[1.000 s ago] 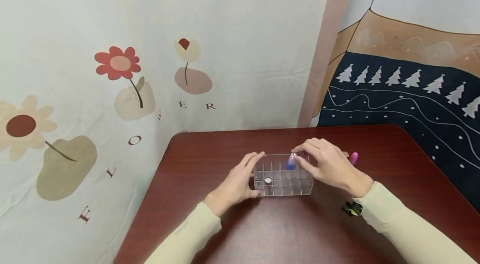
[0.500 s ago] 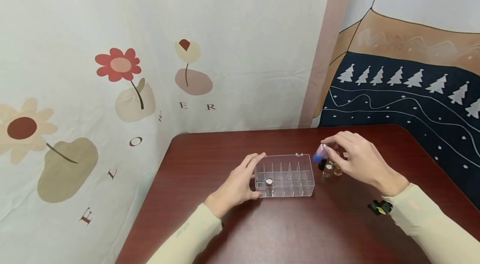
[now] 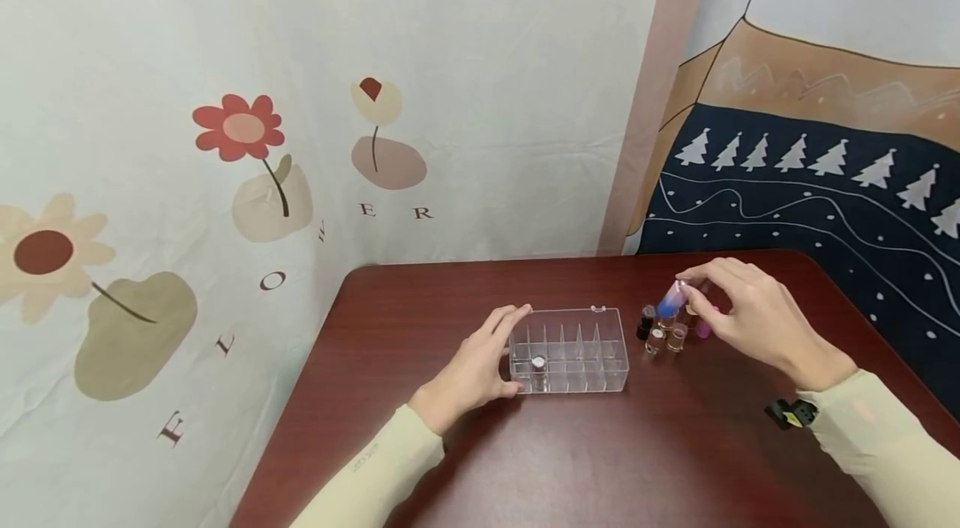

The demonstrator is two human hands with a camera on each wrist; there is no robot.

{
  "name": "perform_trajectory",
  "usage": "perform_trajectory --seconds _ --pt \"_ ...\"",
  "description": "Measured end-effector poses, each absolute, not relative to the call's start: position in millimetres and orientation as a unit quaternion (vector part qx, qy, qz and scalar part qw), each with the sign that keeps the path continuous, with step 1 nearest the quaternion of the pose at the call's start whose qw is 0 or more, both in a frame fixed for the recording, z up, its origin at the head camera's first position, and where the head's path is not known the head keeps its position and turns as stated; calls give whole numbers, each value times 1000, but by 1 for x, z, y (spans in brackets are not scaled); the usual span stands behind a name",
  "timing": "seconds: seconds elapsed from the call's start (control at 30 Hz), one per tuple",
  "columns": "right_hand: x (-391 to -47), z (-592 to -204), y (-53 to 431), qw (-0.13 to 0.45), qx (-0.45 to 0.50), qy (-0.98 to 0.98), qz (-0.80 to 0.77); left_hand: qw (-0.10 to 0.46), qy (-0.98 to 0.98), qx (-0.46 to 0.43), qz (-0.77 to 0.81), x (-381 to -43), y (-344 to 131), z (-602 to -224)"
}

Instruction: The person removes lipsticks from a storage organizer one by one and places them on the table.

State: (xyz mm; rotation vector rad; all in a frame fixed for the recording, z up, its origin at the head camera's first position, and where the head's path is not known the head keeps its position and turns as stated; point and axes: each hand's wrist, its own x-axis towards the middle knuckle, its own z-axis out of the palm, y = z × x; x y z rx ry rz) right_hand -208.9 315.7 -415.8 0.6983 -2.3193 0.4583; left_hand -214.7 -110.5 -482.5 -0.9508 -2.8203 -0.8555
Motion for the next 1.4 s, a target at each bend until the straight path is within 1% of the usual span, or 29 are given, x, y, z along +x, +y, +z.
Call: perform_trajectory --seconds 0.47,0.67,0.73,0.97,1.17,1.4 --pt "-201 -424 346 304 212 -914 167 22 -910 -307 -277 -217 -110 -482" --pt "-199 -432 356 275 196 -926 168 18 -911 -304 -277 -217 -111 -482" --pt "-199 -436 359 265 194 -930 166 18 -912 -303 -277 -217 -110 -482" --pt "-202 -455 366 262 207 -930 155 20 -911 -306 -276 -215 -110 -482" --pt "-202 -470 367 238 205 -937 155 22 -911 -308 -274 -215 -109 -483" --pt "-202 -478 364 217 204 -941 162 25 -909 -310 -278 -216 -110 -483"
